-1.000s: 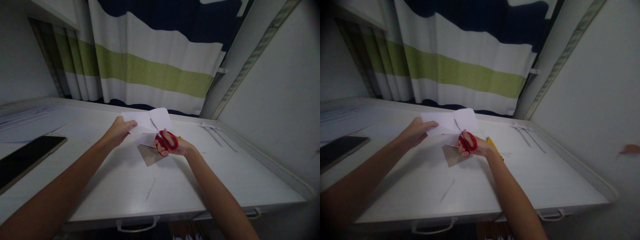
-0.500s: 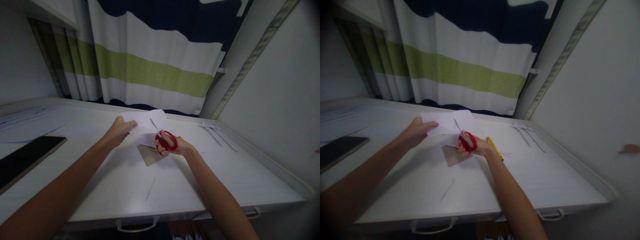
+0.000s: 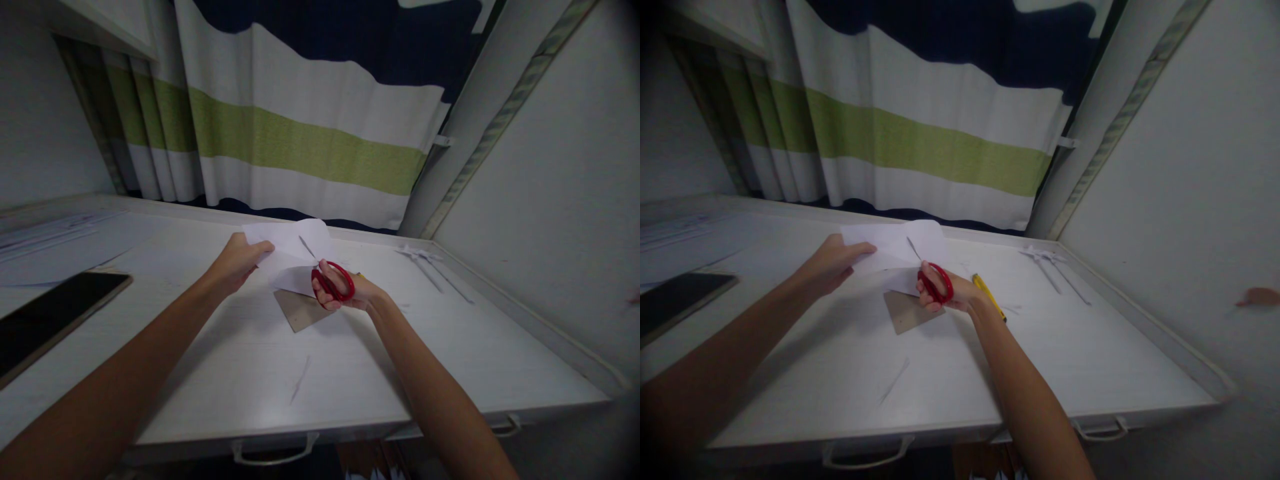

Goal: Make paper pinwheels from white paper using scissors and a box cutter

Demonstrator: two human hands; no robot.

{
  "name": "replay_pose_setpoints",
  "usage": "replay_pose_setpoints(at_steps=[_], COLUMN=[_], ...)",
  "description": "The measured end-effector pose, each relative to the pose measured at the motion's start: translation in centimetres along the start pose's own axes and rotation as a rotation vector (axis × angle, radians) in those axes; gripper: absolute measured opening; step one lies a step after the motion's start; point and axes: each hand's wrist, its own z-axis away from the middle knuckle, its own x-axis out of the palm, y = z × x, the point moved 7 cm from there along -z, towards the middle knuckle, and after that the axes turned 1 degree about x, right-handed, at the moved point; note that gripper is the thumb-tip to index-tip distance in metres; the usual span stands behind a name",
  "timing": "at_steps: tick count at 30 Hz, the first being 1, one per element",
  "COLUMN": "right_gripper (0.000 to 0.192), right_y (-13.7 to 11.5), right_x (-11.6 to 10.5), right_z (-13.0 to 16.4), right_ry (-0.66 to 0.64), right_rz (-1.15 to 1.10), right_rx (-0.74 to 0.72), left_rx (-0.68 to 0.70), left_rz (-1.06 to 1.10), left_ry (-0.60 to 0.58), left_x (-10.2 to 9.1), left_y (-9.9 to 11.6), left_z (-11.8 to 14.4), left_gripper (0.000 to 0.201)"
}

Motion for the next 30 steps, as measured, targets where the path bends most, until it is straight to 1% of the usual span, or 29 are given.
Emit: replay_pose_setpoints(at_steps=[4, 9, 13, 18, 21, 23, 26, 30], right_gripper=[0.039, 0.034, 0.038, 0.042, 0.043, 0.045, 0.049, 0.049], right_y=[0.0, -0.6, -0.6, -0.5, -0.5, -0.6, -0.4, 0.1], right_x=[-0.2, -0.1, -0.3, -0.5, -0.8, -0.9, -1.0, -0.3], right_z=[0.0, 0.3, 0.4, 0.3, 0.5, 0.6, 0.7, 0.6], right_ry=[0.018, 0.054, 0.086, 0.082, 0.081, 0.065, 0.048, 0.031], right_rz=[0.034, 0.057, 0.109, 0.159, 0.174, 0.18, 0.166, 0.085], right_rx=[0.007, -0.045, -0.027, -0.017, -0.007, -0.007, 0.003, 0.045], left_rx=[0.007, 0.029, 0.031, 0.04, 0.065, 0.08, 0.103, 0.154], left_rz=[0.0, -0.002, -0.024, -0.061, -0.094, -0.138, -0.258, -0.417], left_ry=[0.007, -0.002, -0.001, 0.004, 0.036, 0.078, 0.14, 0.151], left_x=[0.0, -0.1, -0.2, -0.3, -0.8, -1.4, -2.3, -2.6], left_y=[0.1, 0.1, 0.0, -0.3, -0.4, -0.4, -0.5, -0.4], left_z=[0.0, -0.1, -0.2, -0.3, -0.7, -1.0, -1.5, -1.7], left_gripper=[0.02, 0.018, 0.015, 0.017, 0.019, 0.02, 0.018, 0.02])
